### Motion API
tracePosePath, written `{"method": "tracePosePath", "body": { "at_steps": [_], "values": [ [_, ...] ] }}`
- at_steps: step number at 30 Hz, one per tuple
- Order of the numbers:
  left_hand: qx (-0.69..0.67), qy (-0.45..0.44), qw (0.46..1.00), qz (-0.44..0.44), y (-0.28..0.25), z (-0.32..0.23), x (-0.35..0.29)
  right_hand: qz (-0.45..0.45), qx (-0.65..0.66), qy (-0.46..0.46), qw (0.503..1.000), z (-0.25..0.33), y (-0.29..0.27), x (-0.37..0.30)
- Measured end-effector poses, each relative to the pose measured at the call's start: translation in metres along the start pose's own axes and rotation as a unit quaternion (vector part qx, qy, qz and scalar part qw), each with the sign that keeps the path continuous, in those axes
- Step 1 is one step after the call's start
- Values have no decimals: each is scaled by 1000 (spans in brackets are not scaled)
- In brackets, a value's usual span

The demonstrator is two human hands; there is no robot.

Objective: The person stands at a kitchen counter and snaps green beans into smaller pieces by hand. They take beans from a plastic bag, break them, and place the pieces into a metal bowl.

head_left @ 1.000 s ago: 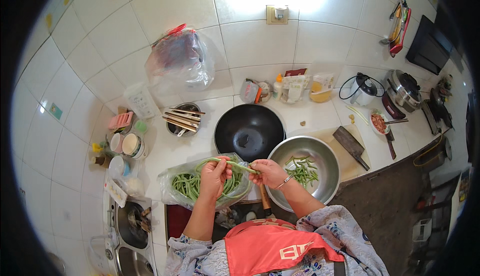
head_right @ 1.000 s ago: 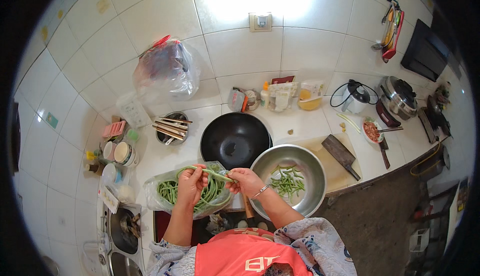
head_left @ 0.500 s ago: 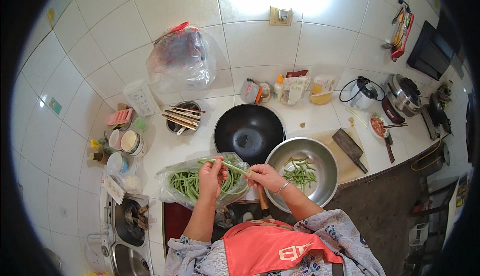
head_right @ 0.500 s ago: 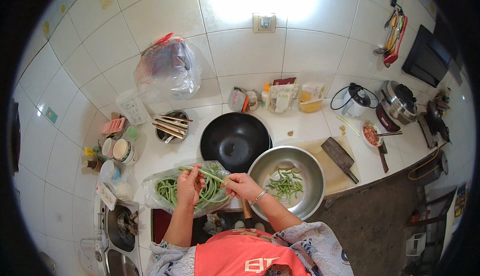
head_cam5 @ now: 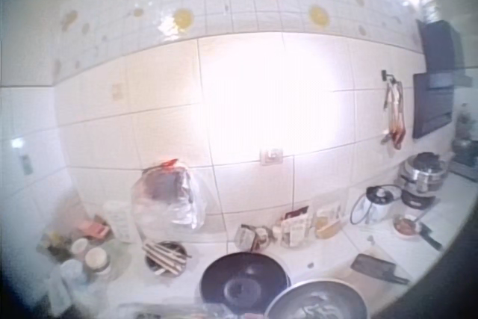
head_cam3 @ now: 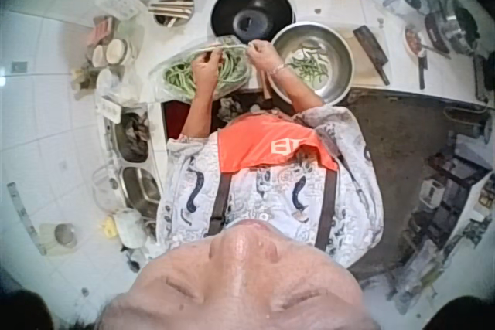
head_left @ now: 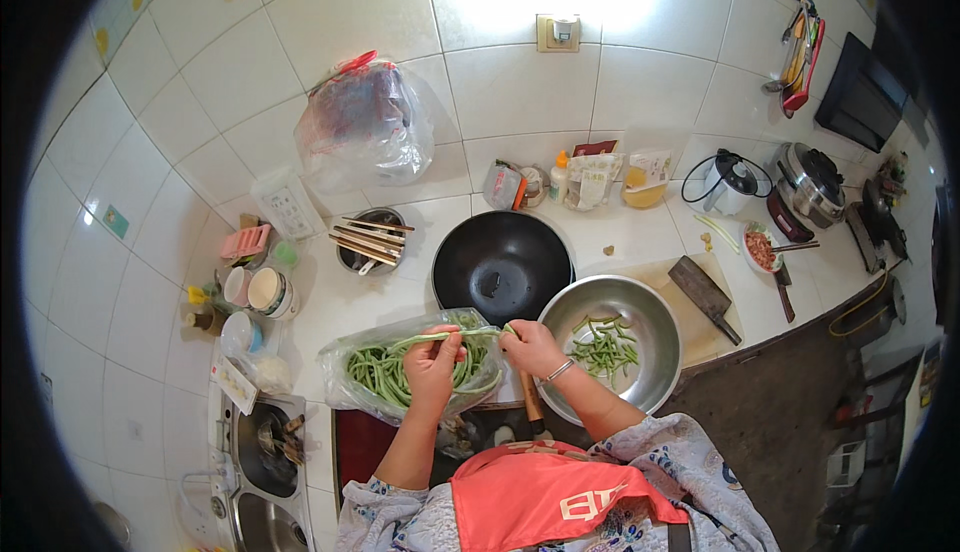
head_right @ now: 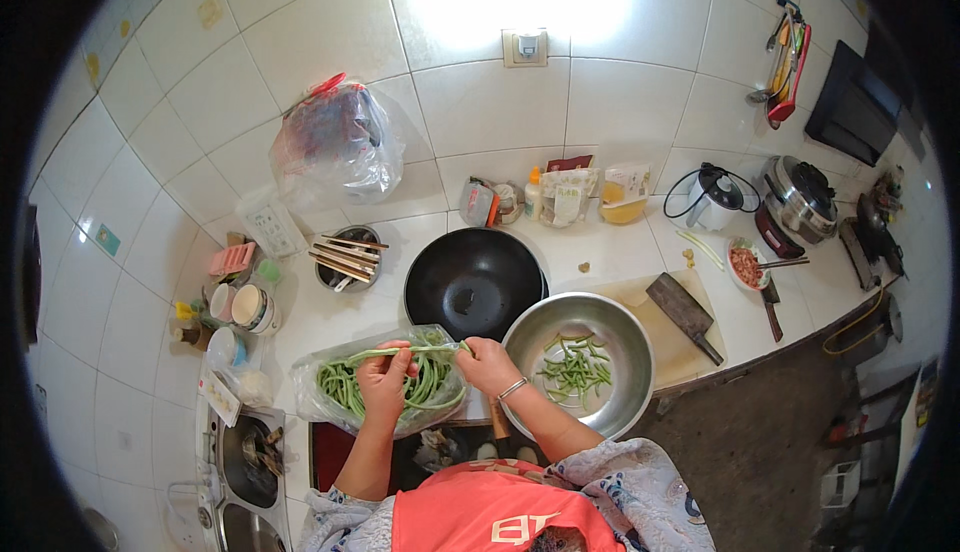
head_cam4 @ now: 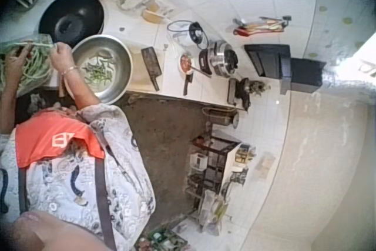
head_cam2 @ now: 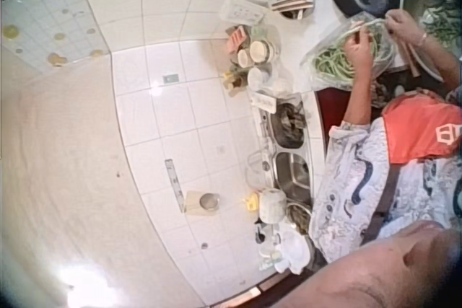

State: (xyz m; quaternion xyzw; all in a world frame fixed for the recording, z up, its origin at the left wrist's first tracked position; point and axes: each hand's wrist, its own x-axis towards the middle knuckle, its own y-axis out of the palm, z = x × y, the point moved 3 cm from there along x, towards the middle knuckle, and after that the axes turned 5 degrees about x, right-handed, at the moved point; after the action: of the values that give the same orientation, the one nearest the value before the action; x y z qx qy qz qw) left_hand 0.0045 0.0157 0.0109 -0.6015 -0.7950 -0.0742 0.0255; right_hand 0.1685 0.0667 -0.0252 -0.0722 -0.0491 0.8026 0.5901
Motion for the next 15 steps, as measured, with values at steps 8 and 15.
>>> {"method": "tracePosePath", "body": {
  "at_steps": [8, 15],
  "values": [
    [5, 18, 1000, 6, 11, 8, -6, -42, 125, 60, 989, -20, 0, 9],
    [45, 132, 990, 7, 16, -3, -10, -90, 284, 186, 936, -40, -12, 18]
  ]
}}
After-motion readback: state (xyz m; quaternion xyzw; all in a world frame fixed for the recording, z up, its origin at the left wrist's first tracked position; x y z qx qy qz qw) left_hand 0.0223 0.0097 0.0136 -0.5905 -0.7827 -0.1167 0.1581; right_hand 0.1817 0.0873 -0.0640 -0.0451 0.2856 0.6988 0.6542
